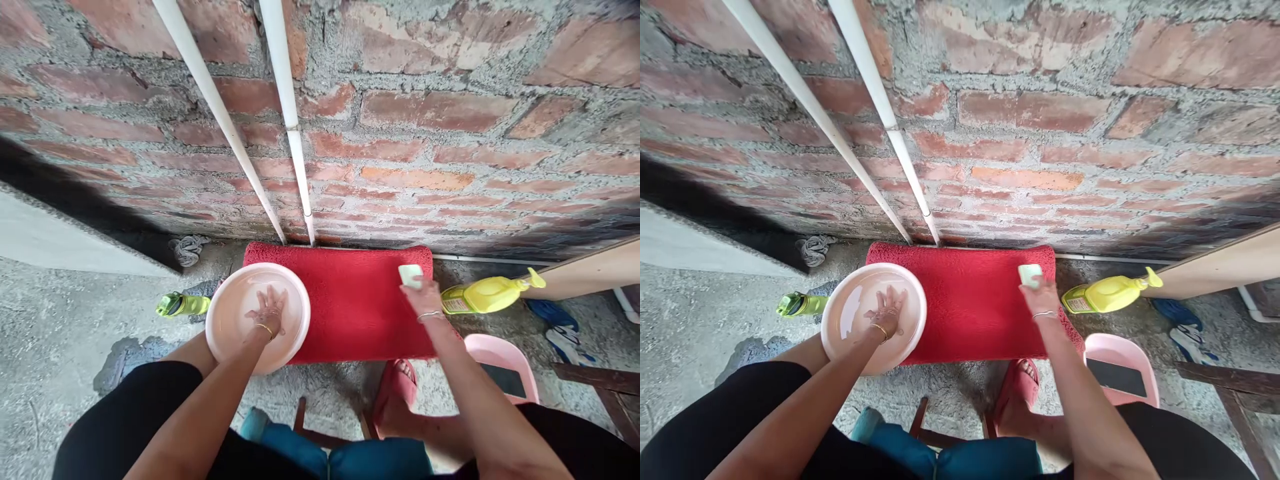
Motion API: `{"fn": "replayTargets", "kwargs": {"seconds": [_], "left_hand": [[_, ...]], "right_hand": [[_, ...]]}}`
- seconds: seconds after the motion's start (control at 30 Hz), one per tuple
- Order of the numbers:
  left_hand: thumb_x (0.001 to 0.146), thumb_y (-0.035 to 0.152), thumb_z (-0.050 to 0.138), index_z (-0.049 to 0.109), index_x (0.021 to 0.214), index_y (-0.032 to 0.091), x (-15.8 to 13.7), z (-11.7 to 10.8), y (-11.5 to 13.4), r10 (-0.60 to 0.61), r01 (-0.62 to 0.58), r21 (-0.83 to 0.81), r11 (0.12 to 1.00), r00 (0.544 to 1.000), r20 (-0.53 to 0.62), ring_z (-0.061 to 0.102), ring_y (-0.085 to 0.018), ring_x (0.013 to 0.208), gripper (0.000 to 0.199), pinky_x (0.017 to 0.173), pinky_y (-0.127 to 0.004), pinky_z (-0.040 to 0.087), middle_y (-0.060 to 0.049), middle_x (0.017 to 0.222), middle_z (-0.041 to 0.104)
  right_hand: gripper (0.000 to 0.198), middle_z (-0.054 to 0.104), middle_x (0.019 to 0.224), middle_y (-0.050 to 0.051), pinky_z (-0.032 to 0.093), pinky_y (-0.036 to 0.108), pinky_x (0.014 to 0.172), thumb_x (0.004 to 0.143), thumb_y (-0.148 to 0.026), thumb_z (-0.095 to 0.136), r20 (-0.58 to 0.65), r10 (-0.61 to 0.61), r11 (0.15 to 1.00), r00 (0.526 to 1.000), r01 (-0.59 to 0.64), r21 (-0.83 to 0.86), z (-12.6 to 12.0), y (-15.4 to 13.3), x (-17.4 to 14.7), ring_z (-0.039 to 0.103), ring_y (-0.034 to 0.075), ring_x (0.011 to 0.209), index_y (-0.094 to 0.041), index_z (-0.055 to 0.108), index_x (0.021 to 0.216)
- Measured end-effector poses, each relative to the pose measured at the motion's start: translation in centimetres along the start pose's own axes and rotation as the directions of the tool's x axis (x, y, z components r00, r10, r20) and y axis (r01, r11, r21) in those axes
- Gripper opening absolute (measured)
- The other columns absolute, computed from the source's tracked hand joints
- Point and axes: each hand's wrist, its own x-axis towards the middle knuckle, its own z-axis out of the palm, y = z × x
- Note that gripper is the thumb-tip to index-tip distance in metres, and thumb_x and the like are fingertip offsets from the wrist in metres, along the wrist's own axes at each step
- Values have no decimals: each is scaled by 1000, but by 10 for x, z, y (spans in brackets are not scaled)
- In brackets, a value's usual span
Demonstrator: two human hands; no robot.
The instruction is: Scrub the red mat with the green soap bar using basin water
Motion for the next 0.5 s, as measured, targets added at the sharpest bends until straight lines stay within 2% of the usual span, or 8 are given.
{"fn": "replayTargets", "kwargs": {"seconds": [0.07, 0.13, 0.2, 0.23, 0.27, 0.3, 0.37, 0.5], "left_hand": [[57, 25, 79, 8, 147, 29, -1, -2, -1, 12, -14, 47, 999, 999, 35, -2, -52, 136, 114, 82, -72, 40, -20, 155, 0], [61, 28, 77, 2, 147, 30, -2, -3, -2, 8, -14, 96, 995, 998, 61, -1, -52, 137, 114, 81, -71, 41, -21, 155, -2], [62, 33, 76, -3, 146, 33, -1, -2, -2, -11, 2, 127, 992, 998, 65, -1, -50, 137, 115, 81, -71, 42, -21, 155, -5], [62, 35, 76, -5, 145, 34, 0, -1, -3, -20, 11, 137, 991, 998, 61, -2, -50, 138, 116, 81, -70, 42, -20, 155, -7], [63, 36, 75, -5, 145, 35, 2, 1, -3, -26, 18, 143, 989, 998, 52, -2, -49, 138, 115, 81, -70, 43, -19, 155, -9], [63, 37, 75, -4, 145, 36, 3, 2, -3, -27, 21, 147, 989, 999, 41, -3, -49, 138, 113, 81, -70, 43, -17, 156, -10], [64, 37, 74, -4, 144, 38, 6, 5, -3, -23, 19, 143, 989, 999, 24, -3, -49, 138, 112, 79, -71, 43, -15, 155, -14], [64, 36, 74, -8, 143, 39, 6, 5, -4, -16, 14, 111, 994, 1000, 19, -2, -49, 138, 114, 78, -71, 42, -16, 155, -14]], "right_hand": [[47, 52, 112, 8, 38, 33, 90, 73, -44, 62, 69, -240, 970, 968, 236, 54, 25, -40, -51, 50, 21, 101, -24, 55, 115], [42, 53, 111, 6, 36, 33, 91, 72, -41, 64, 196, -481, 876, 855, 476, 75, 47, -79, -100, 50, 21, 100, -26, 59, 110], [38, 52, 112, 6, 35, 35, 91, 72, -39, 64, 274, -617, 776, 737, 628, 60, 62, -107, -135, 49, 22, 101, -27, 60, 108], [37, 51, 113, 6, 34, 36, 91, 72, -38, 64, 303, -649, 742, 698, 669, 47, 67, -114, -146, 48, 23, 101, -28, 60, 108], [37, 51, 113, 6, 34, 36, 91, 73, -37, 64, 322, -656, 728, 683, 684, 33, 68, -116, -151, 48, 23, 101, -28, 60, 108], [37, 50, 114, 6, 33, 36, 91, 73, -36, 63, 334, -642, 736, 690, 677, 16, 66, -112, -151, 48, 23, 102, -28, 60, 109], [39, 50, 116, 6, 33, 35, 92, 73, -35, 63, 325, -565, 797, 758, 603, -22, 55, -87, -140, 48, 22, 103, -28, 59, 111], [40, 53, 113, 5, 36, 32, 90, 72, -33, 64, 191, -283, 946, 940, 307, -108, 11, 13, -105, 52, 20, 101, -26, 59, 111]]}}
